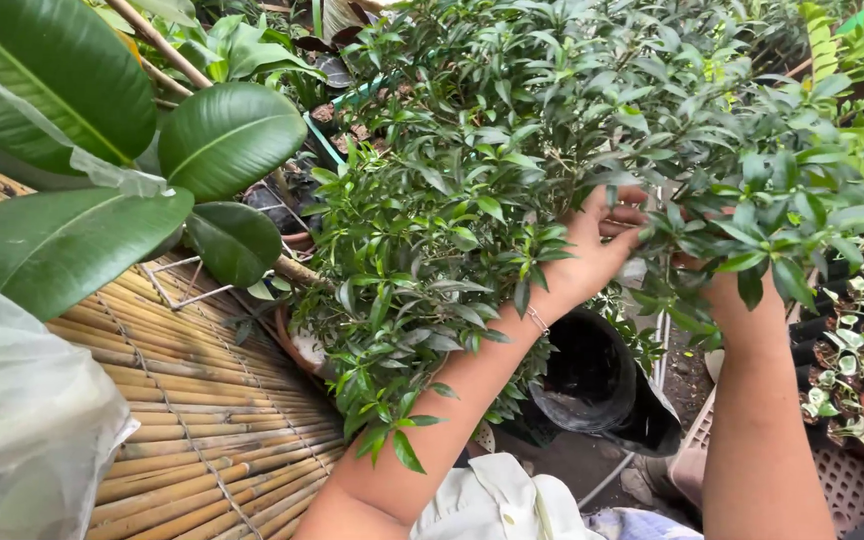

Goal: The person trims a leafy green plant by hand, picking off small leaves and twigs from the branches. The person holds the plant steady with one hand while using the other to remove foliage, working through the dense leaves.

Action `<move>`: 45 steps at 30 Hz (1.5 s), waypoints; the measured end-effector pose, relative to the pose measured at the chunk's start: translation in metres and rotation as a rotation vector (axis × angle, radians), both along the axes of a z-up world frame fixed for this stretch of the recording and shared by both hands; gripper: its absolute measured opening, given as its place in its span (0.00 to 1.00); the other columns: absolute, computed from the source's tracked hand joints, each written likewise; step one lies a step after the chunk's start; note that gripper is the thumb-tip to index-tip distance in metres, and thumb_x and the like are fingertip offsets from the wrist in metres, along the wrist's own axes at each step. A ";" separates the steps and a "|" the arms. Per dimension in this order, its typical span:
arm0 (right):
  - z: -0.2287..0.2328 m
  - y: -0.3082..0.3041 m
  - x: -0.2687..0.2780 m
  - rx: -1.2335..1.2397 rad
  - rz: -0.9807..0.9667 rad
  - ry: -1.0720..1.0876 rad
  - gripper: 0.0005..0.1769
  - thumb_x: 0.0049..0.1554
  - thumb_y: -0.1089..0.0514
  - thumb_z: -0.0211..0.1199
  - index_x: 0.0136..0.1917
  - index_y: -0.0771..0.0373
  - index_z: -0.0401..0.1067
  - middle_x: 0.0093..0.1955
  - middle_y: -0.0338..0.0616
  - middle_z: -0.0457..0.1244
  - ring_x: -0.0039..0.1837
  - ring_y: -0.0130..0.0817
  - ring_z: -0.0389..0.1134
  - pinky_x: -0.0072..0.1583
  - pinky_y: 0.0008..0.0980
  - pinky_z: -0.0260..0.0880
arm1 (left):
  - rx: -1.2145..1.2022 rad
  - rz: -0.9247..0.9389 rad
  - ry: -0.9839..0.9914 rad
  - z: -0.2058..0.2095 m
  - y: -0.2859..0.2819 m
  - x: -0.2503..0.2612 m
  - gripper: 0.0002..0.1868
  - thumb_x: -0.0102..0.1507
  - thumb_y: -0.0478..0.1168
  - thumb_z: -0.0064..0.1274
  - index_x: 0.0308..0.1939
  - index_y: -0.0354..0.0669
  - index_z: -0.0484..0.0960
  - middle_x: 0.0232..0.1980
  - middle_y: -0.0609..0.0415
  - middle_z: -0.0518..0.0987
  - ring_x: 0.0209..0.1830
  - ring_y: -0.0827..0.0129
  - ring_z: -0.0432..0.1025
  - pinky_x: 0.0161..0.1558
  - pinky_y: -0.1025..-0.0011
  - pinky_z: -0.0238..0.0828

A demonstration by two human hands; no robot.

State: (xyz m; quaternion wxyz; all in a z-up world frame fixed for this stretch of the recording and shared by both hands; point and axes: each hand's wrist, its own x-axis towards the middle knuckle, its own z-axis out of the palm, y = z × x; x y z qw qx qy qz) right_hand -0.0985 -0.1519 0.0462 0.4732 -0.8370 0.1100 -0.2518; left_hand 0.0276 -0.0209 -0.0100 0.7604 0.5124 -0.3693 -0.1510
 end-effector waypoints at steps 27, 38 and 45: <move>-0.052 -0.059 -0.002 -0.875 -0.334 -0.015 0.12 0.61 0.61 0.68 0.58 0.60 0.74 0.57 0.44 0.69 0.60 0.45 0.70 0.63 0.43 0.67 | -0.066 0.112 -0.082 -0.028 -0.056 0.039 0.18 0.62 0.26 0.58 0.54 0.41 0.78 0.49 0.56 0.82 0.48 0.73 0.77 0.51 0.74 0.75; -0.052 -0.065 0.006 -0.974 -0.230 -0.052 0.15 0.57 0.66 0.65 0.58 0.58 0.76 0.58 0.44 0.69 0.62 0.43 0.69 0.67 0.42 0.65 | -0.059 0.042 -0.019 -0.018 -0.047 0.045 0.09 0.61 0.26 0.55 0.45 0.38 0.78 0.45 0.57 0.84 0.42 0.76 0.77 0.49 0.75 0.75; -0.050 -0.065 0.004 -0.750 -0.134 -0.120 0.16 0.61 0.66 0.66 0.62 0.62 0.74 0.60 0.46 0.68 0.63 0.41 0.70 0.70 0.41 0.67 | -0.113 0.074 -0.027 -0.027 -0.052 0.049 0.08 0.60 0.27 0.57 0.41 0.38 0.77 0.39 0.58 0.83 0.40 0.77 0.76 0.47 0.76 0.73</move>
